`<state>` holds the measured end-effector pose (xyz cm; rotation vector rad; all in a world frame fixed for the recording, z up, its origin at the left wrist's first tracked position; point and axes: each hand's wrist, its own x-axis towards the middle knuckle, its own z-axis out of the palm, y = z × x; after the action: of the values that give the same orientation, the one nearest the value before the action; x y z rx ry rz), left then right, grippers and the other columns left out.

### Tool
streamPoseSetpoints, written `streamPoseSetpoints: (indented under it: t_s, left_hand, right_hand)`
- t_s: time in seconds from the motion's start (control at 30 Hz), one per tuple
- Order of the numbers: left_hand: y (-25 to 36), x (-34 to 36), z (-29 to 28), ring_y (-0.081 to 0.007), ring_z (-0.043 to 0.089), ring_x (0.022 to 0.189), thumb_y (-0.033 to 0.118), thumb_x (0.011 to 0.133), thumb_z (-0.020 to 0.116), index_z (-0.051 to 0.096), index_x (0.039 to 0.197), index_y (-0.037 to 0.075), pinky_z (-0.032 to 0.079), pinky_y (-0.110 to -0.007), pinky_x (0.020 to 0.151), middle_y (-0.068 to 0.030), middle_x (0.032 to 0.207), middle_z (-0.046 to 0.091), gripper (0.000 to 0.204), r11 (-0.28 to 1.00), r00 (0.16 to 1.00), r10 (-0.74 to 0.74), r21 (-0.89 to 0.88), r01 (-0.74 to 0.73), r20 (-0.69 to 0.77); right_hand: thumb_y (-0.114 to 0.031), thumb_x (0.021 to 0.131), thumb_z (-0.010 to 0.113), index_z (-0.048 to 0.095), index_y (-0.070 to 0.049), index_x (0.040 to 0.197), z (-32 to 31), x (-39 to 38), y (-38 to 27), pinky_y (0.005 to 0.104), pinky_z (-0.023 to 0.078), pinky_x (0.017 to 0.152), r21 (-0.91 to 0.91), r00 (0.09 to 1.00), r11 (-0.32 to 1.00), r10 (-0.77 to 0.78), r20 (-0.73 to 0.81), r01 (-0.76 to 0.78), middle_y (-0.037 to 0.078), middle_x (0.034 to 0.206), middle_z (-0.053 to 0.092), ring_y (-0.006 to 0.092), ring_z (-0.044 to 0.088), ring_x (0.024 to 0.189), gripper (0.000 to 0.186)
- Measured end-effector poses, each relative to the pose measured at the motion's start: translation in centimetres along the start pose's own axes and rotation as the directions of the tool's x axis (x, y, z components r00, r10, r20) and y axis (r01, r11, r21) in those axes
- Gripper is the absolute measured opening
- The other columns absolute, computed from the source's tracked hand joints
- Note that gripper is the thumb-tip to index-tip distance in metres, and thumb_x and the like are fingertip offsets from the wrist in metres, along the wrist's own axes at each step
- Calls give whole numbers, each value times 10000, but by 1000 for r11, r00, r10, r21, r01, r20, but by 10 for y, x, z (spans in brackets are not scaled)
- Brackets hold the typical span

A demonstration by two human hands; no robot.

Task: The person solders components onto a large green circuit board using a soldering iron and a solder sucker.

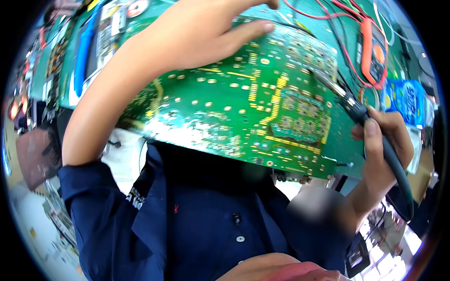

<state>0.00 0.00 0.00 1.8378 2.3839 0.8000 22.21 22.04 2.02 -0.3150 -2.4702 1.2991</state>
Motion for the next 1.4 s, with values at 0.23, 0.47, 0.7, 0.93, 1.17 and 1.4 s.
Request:
streamPoseSetpoints:
  t_s: [0.23, 0.47, 0.7, 0.93, 1.17, 1.4]
  left_hand:
    - [4, -58, -49, -344, 550, 990, 182, 917, 555, 528, 1149, 0, 440, -392, 864, -196, 1049, 540, 296, 983, 970, -179, 5, 183, -162]
    - [-81, -179, -99, -242, 616, 745, 118, 831, 626, 624, 979, -21, 503, -343, 701, -166, 869, 636, 203, 646, 620, -538, 193, 738, -571]
    - [-186, -252, -121, -277, 656, 953, 546, 793, 667, 623, 1150, -30, 503, -362, 843, -202, 1026, 672, 679, 341, 472, -779, 353, 871, -412]
    - [-186, -203, -130, -164, 623, 833, 474, 802, 705, 672, 1050, -17, 486, -312, 755, -95, 904, 677, 551, 386, 439, -866, 236, 892, -241]
    - [-91, -240, -188, -177, 594, 840, 237, 899, 638, 600, 1098, -33, 481, -278, 713, -97, 938, 628, 338, 619, 197, -764, -614, 490, -614]
    - [15, -156, -174, -393, 517, 1117, 79, 931, 517, 528, 1138, -30, 125, -682, 1097, -293, 1219, 490, 235, 462, 572, -584, -815, -350, -576]
  right_hand:
    - [-37, 875, 585, 618, 73, 947, -11, -6, 8, 211, 488, 576, -89, 999, 996, -15, -44, 11, 82, 770, 592, 120, 603, 622, 136]
    - [-69, 903, 557, 595, 67, 962, -10, -4, 11, 217, 474, 580, -115, 1000, 993, -2, 7, 3, 79, 752, 591, 107, 580, 633, 153]
    - [-58, 899, 567, 599, 51, 951, 0, -2, 8, 214, 468, 579, -44, 999, 999, -1, 47, 4, 65, 696, 585, 98, 569, 634, 125]
    - [-78, 893, 600, 603, 41, 922, -9, -6, -2, 196, 440, 570, -22, 1000, 1000, 16, -21, -16, 65, 707, 602, 78, 551, 604, 123]
    - [-51, 872, 639, 622, 47, 940, 0, 3, -7, 162, 436, 587, 4, 998, 1000, -19, 62, 19, 40, 726, 629, 64, 599, 649, 121]
    - [-63, 898, 612, 623, 60, 990, -7, 0, 3, 186, 483, 618, 22, 994, 999, -34, 102, 32, 59, 756, 625, 81, 611, 668, 154]
